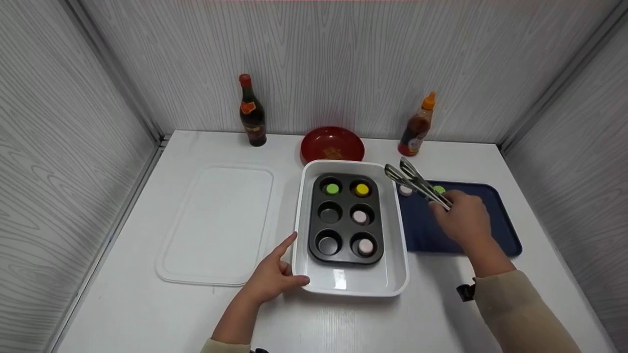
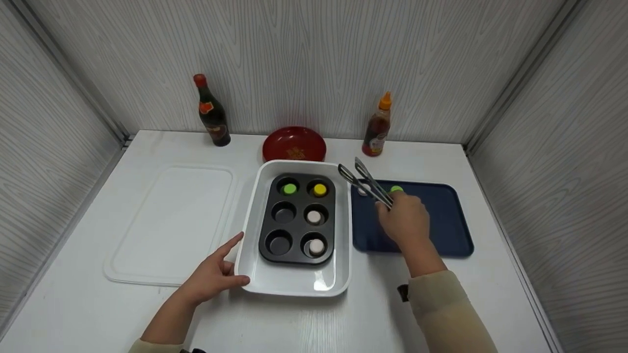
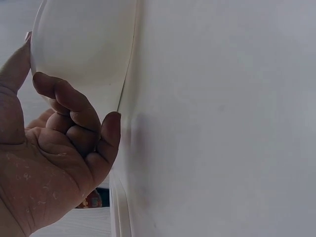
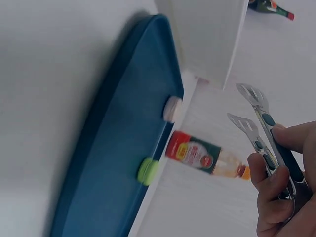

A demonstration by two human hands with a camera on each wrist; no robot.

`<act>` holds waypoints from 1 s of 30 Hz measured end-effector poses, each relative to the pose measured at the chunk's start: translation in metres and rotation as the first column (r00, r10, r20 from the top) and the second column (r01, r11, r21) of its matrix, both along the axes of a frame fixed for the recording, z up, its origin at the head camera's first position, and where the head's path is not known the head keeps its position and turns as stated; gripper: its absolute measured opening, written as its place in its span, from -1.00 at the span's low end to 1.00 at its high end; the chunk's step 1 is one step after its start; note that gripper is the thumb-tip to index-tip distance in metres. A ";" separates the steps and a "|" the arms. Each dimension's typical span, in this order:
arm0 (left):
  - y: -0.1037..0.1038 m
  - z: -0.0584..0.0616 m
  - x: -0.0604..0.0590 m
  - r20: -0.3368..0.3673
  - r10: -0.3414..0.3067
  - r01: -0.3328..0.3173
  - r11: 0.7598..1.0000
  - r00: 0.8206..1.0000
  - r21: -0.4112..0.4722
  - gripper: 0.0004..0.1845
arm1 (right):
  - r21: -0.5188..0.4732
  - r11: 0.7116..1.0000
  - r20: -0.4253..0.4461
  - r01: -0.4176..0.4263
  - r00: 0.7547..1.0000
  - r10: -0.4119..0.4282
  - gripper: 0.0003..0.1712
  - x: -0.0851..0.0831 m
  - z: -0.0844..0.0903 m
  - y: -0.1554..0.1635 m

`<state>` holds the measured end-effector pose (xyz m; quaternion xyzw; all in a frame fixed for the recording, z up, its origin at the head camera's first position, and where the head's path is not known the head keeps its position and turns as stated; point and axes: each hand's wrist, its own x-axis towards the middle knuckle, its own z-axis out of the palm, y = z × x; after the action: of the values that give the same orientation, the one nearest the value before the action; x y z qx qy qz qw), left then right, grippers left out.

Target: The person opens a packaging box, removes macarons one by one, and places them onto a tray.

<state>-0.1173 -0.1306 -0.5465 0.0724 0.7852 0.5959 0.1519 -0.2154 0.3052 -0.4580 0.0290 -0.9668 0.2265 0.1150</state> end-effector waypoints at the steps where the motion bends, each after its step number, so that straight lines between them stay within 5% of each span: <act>1: 0.000 0.000 0.000 0.000 0.001 -0.001 1.000 1.000 0.000 0.18 | 0.000 1.000 -0.006 -0.009 1.000 0.009 -0.57 -0.001 0.000 -0.004; 8: 0.000 0.001 0.001 0.010 -0.002 0.002 1.000 1.000 -0.009 0.18 | -0.011 0.995 -0.049 -0.103 0.994 0.102 -0.64 -0.005 0.000 -0.037; 19: 0.000 0.002 0.003 0.004 0.003 -0.003 1.000 1.000 0.007 0.17 | 0.058 0.979 0.040 -0.194 0.980 0.192 -0.59 -0.002 -0.001 -0.089; 30: 0.000 0.001 0.002 -0.015 -0.006 0.006 1.000 1.000 -0.001 0.17 | 0.088 0.972 0.148 -0.217 0.968 0.203 -0.51 -0.013 0.002 -0.109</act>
<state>-0.1152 -0.1310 -0.5451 0.0790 0.7864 0.5946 0.1479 -0.2280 0.1964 -0.4561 0.1216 -0.9743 0.1883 0.0215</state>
